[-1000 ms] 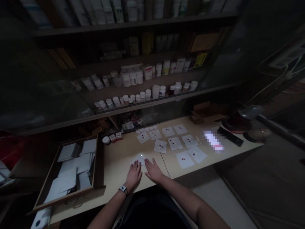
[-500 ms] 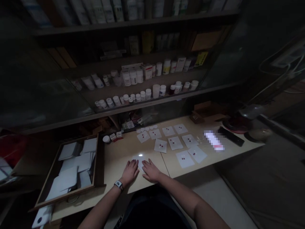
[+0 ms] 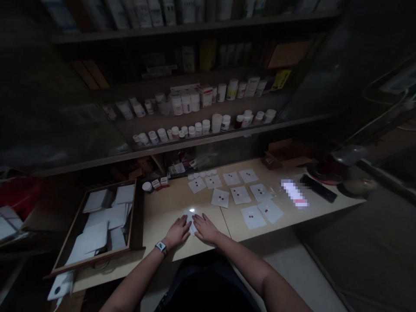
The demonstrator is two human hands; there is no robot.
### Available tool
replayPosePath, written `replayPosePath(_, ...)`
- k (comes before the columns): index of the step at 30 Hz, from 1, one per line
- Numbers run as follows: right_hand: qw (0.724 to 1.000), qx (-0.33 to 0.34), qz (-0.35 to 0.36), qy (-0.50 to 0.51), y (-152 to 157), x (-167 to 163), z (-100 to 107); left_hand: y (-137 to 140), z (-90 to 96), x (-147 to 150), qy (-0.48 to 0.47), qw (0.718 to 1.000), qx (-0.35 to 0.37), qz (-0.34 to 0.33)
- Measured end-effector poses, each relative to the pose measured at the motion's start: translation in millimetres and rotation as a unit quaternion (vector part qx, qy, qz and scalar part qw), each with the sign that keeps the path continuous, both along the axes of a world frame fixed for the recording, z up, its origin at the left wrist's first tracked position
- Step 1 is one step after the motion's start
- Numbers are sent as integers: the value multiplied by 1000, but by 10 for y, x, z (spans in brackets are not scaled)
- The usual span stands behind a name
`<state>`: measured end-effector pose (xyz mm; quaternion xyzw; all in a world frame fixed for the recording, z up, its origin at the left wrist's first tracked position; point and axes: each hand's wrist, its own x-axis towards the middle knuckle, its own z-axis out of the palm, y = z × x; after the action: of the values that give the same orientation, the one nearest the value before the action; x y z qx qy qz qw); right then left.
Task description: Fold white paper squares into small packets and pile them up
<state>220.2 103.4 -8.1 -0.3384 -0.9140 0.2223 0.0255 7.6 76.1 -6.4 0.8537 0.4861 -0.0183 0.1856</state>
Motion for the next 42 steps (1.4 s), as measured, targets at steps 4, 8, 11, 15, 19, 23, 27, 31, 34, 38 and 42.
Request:
replayPosePath(4, 1000, -10, 20, -1, 24, 14, 8, 15, 9, -72, -5, 999, 2, -54)
replayPosePath(8, 999, 10, 30, -9, 48, -9, 44, -5, -11, -55, 3, 993, 49, -104)
replayPosePath(11, 999, 21, 36, -23, 49, -32, 55, -19, -42, -7, 13, 986, 68, -154)
replayPosePath(15, 998, 31, 34, -34, 41, -49, 32, -21, -85, 26, 9, 983, 72, -169)
replayPosePath(19, 998, 41, 35, -33, 43, -43, 4, -52, -131, 23, 25, 983, 69, -167)
replayPosePath(23, 998, 40, 40, -27, 44, -27, 14, -113, -183, 30, 21, 989, 68, -131)
replayPosePath(27, 998, 37, 39, -28, 42, -12, 42, -155, -223, 54, 2, 994, 71, -89)
replayPosePath(31, 999, 23, 41, -13, 61, 4, 44, -184, -200, 118, -79, 995, 61, 31)
replayPosePath(34, 1000, 14, 26, 8, 85, -14, 12, -195, -139, 207, -155, 970, 49, 181)
replayPosePath(38, 998, 3, -53, 32, 104, -106, -68, -175, -104, 321, -236, 917, 9, 322)
replayPosePath(42, 991, -7, -124, 50, 121, -206, -128, -126, -160, 368, -269, 876, -27, 399)
